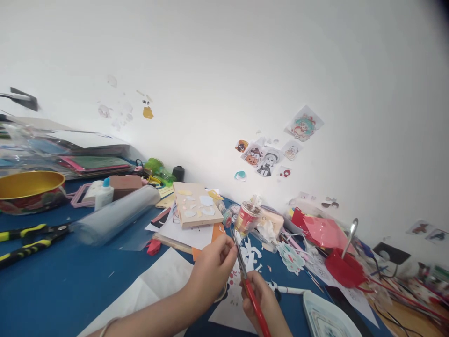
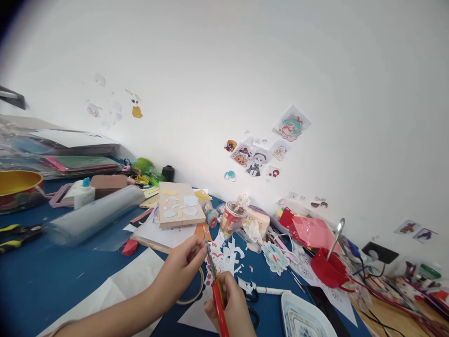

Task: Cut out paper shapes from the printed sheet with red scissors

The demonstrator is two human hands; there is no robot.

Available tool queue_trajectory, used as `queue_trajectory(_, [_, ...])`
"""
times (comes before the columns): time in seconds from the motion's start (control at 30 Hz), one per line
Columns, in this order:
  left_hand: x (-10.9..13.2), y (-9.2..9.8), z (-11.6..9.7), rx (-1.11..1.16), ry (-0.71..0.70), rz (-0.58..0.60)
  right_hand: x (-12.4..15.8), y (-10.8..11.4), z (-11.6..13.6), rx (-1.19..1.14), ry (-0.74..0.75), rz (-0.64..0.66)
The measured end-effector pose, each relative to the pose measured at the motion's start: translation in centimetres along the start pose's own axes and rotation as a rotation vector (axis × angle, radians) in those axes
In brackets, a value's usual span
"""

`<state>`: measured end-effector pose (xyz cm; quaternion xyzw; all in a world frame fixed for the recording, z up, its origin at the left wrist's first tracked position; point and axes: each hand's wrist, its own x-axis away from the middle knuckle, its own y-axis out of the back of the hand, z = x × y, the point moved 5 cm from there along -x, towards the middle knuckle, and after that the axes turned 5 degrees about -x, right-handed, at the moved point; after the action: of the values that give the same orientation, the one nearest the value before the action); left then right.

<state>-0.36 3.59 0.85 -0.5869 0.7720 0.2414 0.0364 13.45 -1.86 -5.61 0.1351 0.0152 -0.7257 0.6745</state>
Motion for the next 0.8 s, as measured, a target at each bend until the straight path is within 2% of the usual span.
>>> queue_trajectory(0.13, [0.3,-0.2,0.2,-0.044,0.011,-0.016,0.1,-0.2,0.2,0.012,-0.014,0.005])
queue_trajectory(0.33, [0.1,0.0,0.0,-0.073,0.014,-0.035,-0.1,0.2,-1.2,0.104,0.057,-0.030])
queue_trajectory(0.47, [0.1,0.1,-0.1,-0.048,-0.007,-0.058,0.0,0.0,-0.8,0.137,0.056,0.017])
queue_trajectory(0.67, [0.1,0.0,0.2,0.031,-0.007,-0.072,0.1,-0.3,0.2,0.067,0.014,0.025])
queue_trajectory(0.8, [-0.2,0.1,0.2,0.107,0.015,-0.059,-0.1,-0.2,-0.4,-0.024,-0.020,0.019])
